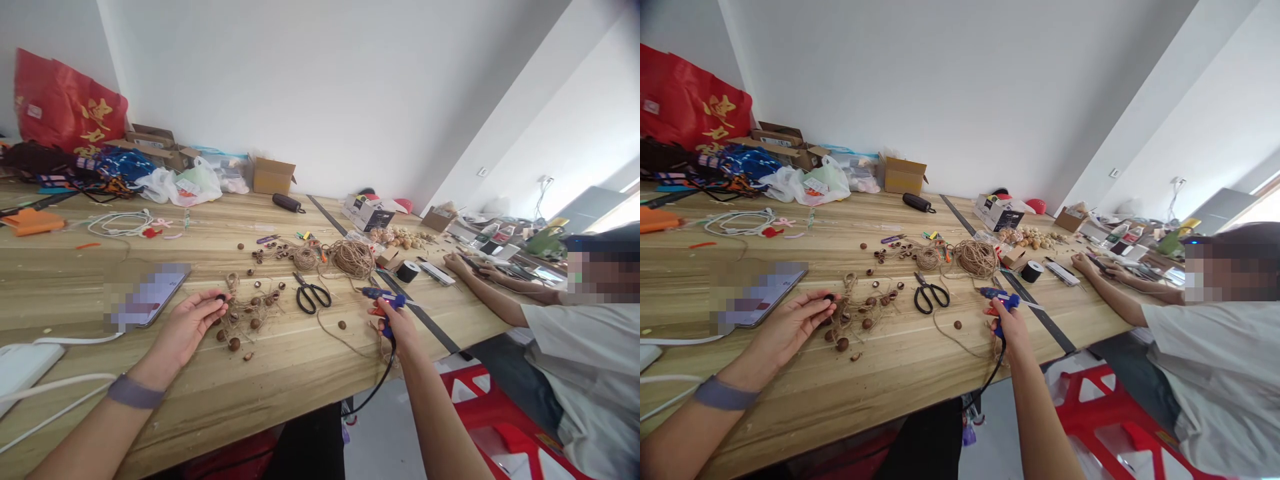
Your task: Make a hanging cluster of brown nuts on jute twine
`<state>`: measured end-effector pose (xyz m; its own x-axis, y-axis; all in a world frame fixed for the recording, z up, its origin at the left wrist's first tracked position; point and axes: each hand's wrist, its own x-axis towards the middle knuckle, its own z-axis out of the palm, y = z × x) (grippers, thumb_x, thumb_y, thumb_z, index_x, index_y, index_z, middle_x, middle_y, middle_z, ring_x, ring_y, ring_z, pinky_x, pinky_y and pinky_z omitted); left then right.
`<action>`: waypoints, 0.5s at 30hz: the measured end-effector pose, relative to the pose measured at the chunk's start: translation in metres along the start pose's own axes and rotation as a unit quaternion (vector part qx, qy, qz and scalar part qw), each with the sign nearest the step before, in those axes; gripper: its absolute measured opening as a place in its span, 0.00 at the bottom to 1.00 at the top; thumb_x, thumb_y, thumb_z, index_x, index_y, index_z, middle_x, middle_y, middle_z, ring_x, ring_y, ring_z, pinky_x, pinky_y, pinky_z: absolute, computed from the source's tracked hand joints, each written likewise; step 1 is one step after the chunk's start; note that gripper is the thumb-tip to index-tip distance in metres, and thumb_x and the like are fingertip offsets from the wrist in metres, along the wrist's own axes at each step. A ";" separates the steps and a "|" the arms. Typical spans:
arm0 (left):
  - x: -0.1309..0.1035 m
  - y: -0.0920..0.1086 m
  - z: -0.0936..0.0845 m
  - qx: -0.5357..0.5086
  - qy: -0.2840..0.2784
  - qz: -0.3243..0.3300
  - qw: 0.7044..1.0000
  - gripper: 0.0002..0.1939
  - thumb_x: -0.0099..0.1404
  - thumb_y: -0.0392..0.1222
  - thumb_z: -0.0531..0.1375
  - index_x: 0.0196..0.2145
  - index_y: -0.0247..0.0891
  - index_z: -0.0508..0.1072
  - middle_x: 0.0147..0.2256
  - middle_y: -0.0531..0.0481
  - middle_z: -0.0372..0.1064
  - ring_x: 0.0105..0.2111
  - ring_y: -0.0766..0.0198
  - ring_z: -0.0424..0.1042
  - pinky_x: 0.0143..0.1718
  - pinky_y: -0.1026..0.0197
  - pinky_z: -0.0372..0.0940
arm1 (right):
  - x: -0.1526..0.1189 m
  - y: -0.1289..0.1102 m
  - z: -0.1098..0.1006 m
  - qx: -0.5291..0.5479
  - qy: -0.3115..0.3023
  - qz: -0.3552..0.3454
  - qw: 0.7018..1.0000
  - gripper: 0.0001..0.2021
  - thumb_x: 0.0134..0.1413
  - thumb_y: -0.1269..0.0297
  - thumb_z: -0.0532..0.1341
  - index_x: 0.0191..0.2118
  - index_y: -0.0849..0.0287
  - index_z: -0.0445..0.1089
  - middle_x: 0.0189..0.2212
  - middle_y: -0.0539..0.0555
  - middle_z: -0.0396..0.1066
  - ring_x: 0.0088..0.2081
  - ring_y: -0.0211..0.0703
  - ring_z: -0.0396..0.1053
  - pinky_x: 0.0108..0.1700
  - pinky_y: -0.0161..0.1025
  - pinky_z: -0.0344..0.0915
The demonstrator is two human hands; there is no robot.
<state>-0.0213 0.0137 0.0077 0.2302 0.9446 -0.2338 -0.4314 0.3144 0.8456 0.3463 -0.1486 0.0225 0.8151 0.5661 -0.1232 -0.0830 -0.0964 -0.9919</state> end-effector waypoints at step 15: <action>-0.003 0.003 0.005 0.063 -0.010 0.114 0.991 0.17 0.49 0.32 0.69 0.38 0.36 0.76 0.35 0.47 0.79 0.33 0.62 0.77 0.39 0.59 0.70 | -0.066 -0.023 0.172 0.074 -0.370 -0.067 0.924 0.15 0.36 0.55 0.73 0.26 0.58 0.72 0.22 0.51 0.71 0.25 0.37 0.68 0.20 0.30 0.65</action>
<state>-0.0190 0.0113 0.0129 0.1573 0.9873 -0.0218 -0.3620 0.0782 0.9289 0.1960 -0.0433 0.0478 0.2129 0.9747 0.0677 -0.1324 0.0974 -0.9864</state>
